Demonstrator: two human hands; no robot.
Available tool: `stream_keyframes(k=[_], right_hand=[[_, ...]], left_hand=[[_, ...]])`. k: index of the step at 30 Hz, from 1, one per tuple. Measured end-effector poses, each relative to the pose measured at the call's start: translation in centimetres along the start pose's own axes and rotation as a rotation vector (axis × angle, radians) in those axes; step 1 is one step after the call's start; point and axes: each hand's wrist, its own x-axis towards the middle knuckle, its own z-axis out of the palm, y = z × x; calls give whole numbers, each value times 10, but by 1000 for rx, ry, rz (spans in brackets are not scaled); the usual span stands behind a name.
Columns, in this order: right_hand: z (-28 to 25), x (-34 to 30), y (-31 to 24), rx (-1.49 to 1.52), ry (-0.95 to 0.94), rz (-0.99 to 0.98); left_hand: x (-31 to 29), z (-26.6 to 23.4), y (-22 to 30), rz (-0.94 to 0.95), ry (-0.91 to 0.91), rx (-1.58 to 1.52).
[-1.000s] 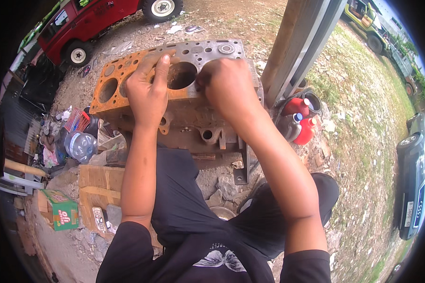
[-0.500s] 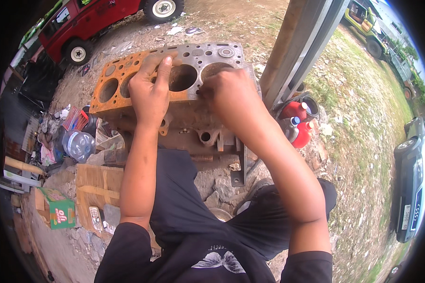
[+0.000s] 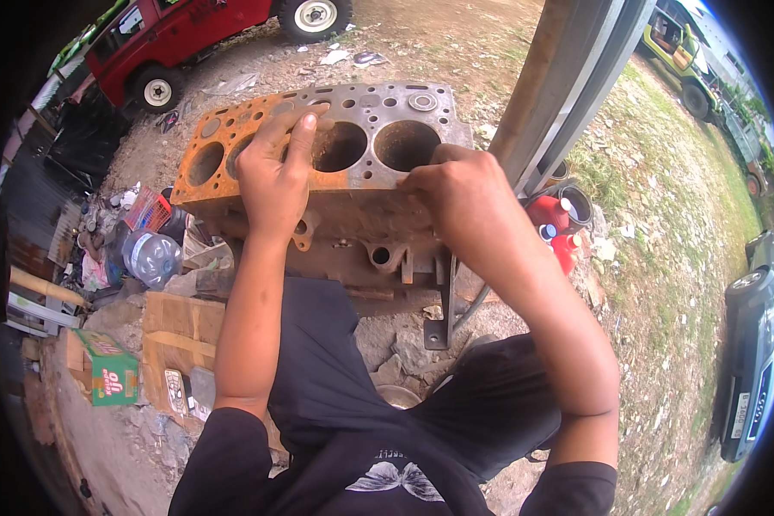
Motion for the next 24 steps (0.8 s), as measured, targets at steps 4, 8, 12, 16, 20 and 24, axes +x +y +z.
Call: stream_keyframes(k=[4,8,12,16,20,24], right_hand=[[-28,-21,45,189,50,196],[-33,-15,80,529,186,444],[-57,-20,90,561,300,465],[-73,-43,110,581,415,499],[-71,-54,109,621,496,656],[-56,-42,111,817,478,656]], left_hand=[[-4,-6,0,16,-70,-12],[-8,-10,1,43,-127,-6],[-7,-9,-2,75,-126,-55],[-6,-10,2,111,-75,-92],[-4,-10,-2,135,-57,-144],[-4,-7,5,84,-60,-169]])
